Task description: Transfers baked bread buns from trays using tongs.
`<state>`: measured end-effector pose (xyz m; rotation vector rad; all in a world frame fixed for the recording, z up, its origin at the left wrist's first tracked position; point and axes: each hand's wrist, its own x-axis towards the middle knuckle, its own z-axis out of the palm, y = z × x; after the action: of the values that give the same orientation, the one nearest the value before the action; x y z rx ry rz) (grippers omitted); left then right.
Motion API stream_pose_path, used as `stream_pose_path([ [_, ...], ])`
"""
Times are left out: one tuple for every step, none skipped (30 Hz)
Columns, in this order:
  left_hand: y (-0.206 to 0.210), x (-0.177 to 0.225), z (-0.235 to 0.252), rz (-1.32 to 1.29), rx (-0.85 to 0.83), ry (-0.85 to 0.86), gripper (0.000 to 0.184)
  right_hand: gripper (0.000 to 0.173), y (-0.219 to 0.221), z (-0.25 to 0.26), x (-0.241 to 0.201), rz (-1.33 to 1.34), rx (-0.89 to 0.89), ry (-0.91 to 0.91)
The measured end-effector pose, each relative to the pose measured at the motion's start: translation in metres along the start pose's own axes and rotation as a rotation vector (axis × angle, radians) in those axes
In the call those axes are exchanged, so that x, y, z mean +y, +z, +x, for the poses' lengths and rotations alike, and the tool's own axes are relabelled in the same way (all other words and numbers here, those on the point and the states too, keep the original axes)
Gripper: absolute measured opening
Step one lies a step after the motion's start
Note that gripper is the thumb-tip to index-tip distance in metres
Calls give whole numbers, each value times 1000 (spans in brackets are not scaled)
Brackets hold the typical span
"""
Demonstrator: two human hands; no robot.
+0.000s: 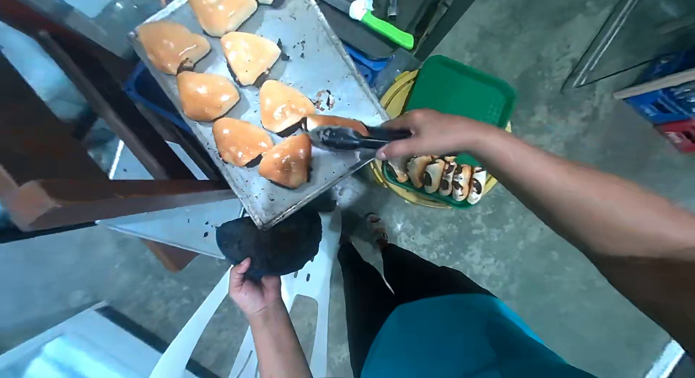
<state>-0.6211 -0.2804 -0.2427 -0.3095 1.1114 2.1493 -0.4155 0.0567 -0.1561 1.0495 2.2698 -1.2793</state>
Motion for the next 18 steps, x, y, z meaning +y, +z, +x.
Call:
stream_pose_path([
  [0, 0, 0, -3, -2, -3, 19, 60, 3, -5, 8, -83, 84, -31],
  [0, 0, 0, -1, -7, -5, 19, 63, 5, -10, 15, -86, 133, -40],
  [0, 0, 1, 12, -14, -4, 19, 57, 4, -15, 21, -8, 149, -32],
  [1, 0, 1, 31, -20, -2, 20, 48, 1, -22, 27, 126, 130, -3],
  [1, 0, 1, 45, -27, -3, 19, 39, -2, -31, 37, 292, 118, 16],
  [1, 0, 1, 62, -31, -6, 19, 34, -6, -43, 48, 464, 91, 46],
  [0, 0, 1, 64, -35, -15, 17, 32, -9, -58, 62, 575, 95, 70],
  [0, 1, 1, 64, -35, -21, 17, 32, -13, -74, 77, 622, 124, 99],
  [0, 2, 1, 68, -32, -22, 17, 34, -15, -91, 93, 642, 175, 151],
  [0, 2, 1, 71, -29, -20, 18, 36, -16, -108, 110, 655, 234, 234],
  [0, 3, 1, 78, -29, -18, 18, 39, -15, -121, 128, 658, 285, 350],
  [0, 3, 1, 83, -34, -18, 19, 45, -11, -129, 147, 659, 330, 494],
  [0, 3, 2, 89, -38, -18, 19, 52, -3, -130, 167, 658, 373, 647],
  [-1, 3, 2, 92, -43, -16, 20, 56, 6, -128, 186, 642, 396, 776],
  [0, 3, 2, 98, -45, -14, 20, 61, 17, -122, 205, 624, 399, 877],
  [1, 3, 2, 101, -45, -13, 21, 65, 28, -115, 223, 608, 396, 945],
  [2, 3, 2, 111, -37, -8, 23, 69, 39, -108, 237, 594, 383, 984],
  [3, 3, 1, 122, -24, -1, 25, 73, 48, -101, 246, 582, 359, 1004],
])
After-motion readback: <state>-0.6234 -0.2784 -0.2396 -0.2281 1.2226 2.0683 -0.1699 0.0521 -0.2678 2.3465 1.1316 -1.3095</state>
